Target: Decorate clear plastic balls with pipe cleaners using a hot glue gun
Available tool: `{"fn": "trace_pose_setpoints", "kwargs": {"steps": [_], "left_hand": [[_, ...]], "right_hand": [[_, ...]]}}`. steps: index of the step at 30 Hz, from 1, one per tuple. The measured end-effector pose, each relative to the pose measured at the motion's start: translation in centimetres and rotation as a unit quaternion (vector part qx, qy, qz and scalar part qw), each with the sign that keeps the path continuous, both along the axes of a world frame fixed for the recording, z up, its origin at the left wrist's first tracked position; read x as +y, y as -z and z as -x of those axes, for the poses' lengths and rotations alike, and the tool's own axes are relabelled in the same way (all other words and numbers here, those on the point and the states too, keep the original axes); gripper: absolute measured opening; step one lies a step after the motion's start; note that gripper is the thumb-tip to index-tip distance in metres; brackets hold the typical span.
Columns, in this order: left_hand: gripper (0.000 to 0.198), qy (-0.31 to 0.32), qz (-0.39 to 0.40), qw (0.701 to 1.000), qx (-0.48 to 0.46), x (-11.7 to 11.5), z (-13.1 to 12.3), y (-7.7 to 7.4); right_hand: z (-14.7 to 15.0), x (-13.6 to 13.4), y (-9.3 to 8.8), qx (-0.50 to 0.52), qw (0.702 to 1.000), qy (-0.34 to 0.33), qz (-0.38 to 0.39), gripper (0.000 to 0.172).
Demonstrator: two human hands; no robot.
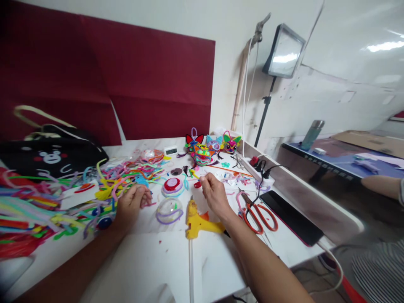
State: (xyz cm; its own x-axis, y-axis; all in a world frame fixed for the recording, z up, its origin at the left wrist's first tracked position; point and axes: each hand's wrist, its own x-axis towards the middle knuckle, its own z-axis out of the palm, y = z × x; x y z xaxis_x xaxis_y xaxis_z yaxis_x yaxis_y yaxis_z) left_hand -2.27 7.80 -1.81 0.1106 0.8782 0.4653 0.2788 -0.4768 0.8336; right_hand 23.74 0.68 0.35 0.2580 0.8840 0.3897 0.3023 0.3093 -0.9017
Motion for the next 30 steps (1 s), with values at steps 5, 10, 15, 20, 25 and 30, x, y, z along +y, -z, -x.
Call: {"fn": "trace_pose_setpoints", "kwargs": {"steps": [5, 10, 15, 20, 25, 30], "left_hand": [[0.023, 0.010, 0.001, 1.000, -0.020, 0.0, -0.1, 0.2], [0.023, 0.011, -0.001, 0.999, -0.032, -0.1, -0.3, 0.0], [0.021, 0.012, -0.001, 0.999, -0.038, -0.1, -0.3, 0.0], [0.022, 0.016, 0.000, 0.999, -0.040, 0.0, -0.2, 0.3], [0.023, 0.016, 0.000, 0.999, -0.042, 0.1, -0.3, 0.5], [0.025, 0.021, 0.003, 0.999, -0.040, 0.2, -0.3, 0.5]], "right_hand": [[0.7, -0.1, -0.1, 0.018, 0.999, -0.041, -0.011, 0.047], [0.5, -0.1, -0.8, 0.038, 0.997, -0.065, -0.010, 0.049], [0.2, -0.3, -2.0, 0.028, 0.996, -0.084, 0.003, 0.044], [0.1, -0.5, -2.9, 0.002, 0.995, -0.091, 0.033, 0.043], [-1.3, -0.5, -2.4, -0.014, 0.998, -0.041, 0.040, 0.049], [-2.4, -0.6, -1.0, -0.015, 0.998, -0.050, 0.044, 0.051]]}}
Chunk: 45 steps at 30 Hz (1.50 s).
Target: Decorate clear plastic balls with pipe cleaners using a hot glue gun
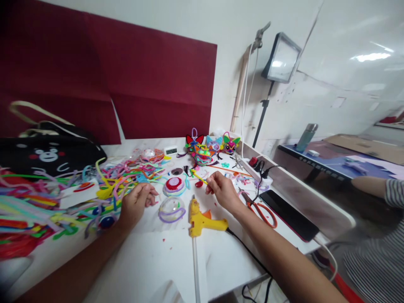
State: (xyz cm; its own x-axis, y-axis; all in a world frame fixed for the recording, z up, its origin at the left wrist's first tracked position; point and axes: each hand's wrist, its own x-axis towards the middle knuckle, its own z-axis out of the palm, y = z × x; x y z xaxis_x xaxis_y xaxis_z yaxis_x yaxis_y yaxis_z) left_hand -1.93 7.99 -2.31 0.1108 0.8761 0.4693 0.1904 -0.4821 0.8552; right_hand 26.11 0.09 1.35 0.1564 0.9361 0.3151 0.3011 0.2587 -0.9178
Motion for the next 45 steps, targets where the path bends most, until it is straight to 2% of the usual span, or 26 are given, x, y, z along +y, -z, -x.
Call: {"fn": "trace_pose_setpoints", "kwargs": {"steps": [6, 13, 23, 33, 40, 45], "left_hand": [[0.023, 0.007, 0.005, 1.000, -0.002, 0.1, 0.1, 0.3], [0.024, 0.009, 0.009, 1.000, 0.010, 0.0, -0.1, 0.3], [0.025, 0.010, 0.015, 1.000, 0.023, -0.1, 0.1, 0.2], [0.024, 0.016, 0.021, 0.999, 0.030, -0.1, 0.0, 0.3], [0.026, 0.019, 0.007, 0.998, 0.053, -0.5, -0.1, 0.1], [0.028, 0.022, -0.017, 0.995, 0.092, -0.7, -0.1, 0.0]], "right_hand": [[-0.1, 0.3, 1.3, 0.020, 1.000, -0.018, -0.012, 0.049], [0.0, -0.1, 1.6, 0.044, 0.999, -0.012, -0.023, 0.045], [-0.9, 0.0, 2.3, 0.040, 0.998, 0.051, -0.019, 0.032], [-0.6, -0.3, 2.1, 0.040, 0.998, 0.046, -0.005, 0.044], [-1.0, -0.5, 1.7, -0.019, 0.995, 0.095, -0.017, 0.051], [-1.2, -0.4, 2.1, -0.047, 0.992, 0.112, -0.023, 0.054]]}}
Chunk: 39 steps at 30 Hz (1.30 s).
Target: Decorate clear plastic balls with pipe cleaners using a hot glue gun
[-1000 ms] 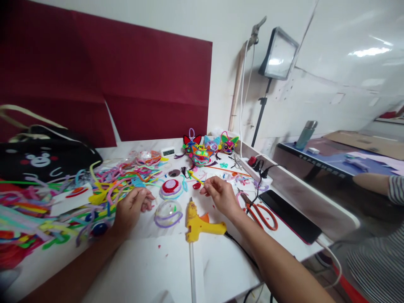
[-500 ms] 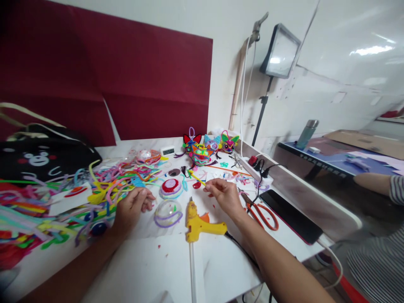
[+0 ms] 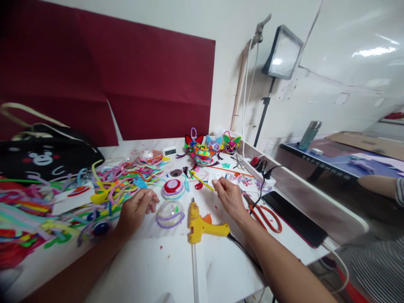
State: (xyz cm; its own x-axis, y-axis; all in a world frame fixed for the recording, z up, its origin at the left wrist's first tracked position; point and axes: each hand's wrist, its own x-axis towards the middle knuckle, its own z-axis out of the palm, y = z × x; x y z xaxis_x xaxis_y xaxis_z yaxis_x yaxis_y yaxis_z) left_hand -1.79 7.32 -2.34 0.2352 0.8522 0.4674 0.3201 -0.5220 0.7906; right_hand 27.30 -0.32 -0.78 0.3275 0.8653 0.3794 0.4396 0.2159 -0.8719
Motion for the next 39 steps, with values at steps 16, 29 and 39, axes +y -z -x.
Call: {"fn": "trace_pose_setpoints", "kwargs": {"steps": [16, 29, 39], "left_hand": [[0.023, 0.008, -0.004, 1.000, -0.005, -0.3, -0.2, -0.2], [0.021, 0.010, -0.006, 1.000, -0.019, -0.2, -0.4, 0.0], [0.021, 0.018, -0.007, 1.000, -0.017, -0.4, -0.7, 0.1]], "right_hand": [[0.2, 0.0, 0.9, 0.014, 0.998, -0.067, 0.017, 0.044], [0.3, -0.2, 1.2, -0.003, 0.998, -0.047, 0.033, 0.044], [0.2, -0.6, 0.0, -0.038, 0.996, -0.077, 0.028, 0.032]]}}
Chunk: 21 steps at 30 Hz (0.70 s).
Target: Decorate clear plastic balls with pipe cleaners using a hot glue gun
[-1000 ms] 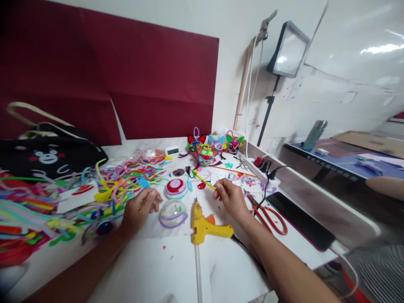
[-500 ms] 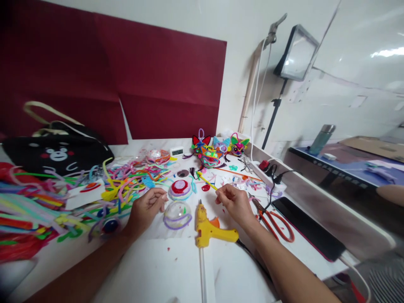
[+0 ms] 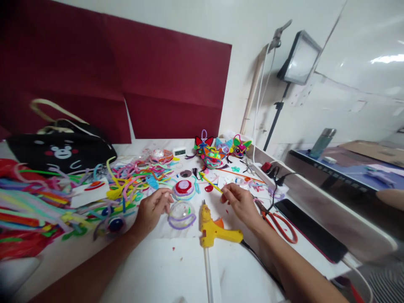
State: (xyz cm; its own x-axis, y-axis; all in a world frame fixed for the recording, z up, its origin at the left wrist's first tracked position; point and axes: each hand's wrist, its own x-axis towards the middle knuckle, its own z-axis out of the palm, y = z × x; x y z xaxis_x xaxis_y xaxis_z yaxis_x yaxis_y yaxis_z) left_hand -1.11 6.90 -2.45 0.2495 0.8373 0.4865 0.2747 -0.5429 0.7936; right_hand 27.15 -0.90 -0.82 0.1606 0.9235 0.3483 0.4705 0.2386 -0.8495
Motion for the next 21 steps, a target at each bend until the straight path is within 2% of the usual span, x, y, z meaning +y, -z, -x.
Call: {"fn": "trace_pose_setpoints", "kwargs": {"steps": [2, 5, 7, 10, 12, 15, 21], "left_hand": [[0.020, 0.002, 0.003, 1.000, -0.002, 0.0, 0.0, 0.1], [0.019, 0.002, 0.005, 1.000, -0.011, 0.2, 0.0, 0.3], [0.018, -0.001, 0.007, 1.000, -0.018, 0.3, 0.0, 0.4], [0.018, -0.006, 0.010, 1.000, -0.021, 0.3, 0.0, 0.4], [0.019, -0.007, 0.007, 1.000, -0.017, 0.4, 0.0, 0.4], [0.019, -0.006, 0.002, 1.000, -0.013, 0.5, 0.1, 0.4], [0.019, -0.008, 0.021, 1.000, -0.007, 0.8, 0.2, 0.5]], "right_hand": [[0.2, 0.0, -1.6, -0.072, 0.997, -0.020, -0.035, 0.022], [0.7, 1.6, -5.1, -0.213, 0.974, -0.034, -0.074, 0.031], [1.0, 4.3, -7.4, -0.283, 0.956, -0.039, -0.061, 0.035], [1.5, 10.2, -9.7, -0.384, 0.923, 0.038, 0.016, 0.035], [2.0, 14.4, -10.1, -0.403, 0.912, 0.064, 0.040, 0.039], [2.6, 19.8, -9.6, -0.422, 0.895, 0.111, 0.097, 0.043], [3.8, 26.6, -8.3, -0.420, 0.867, 0.178, 0.200, 0.054]]}}
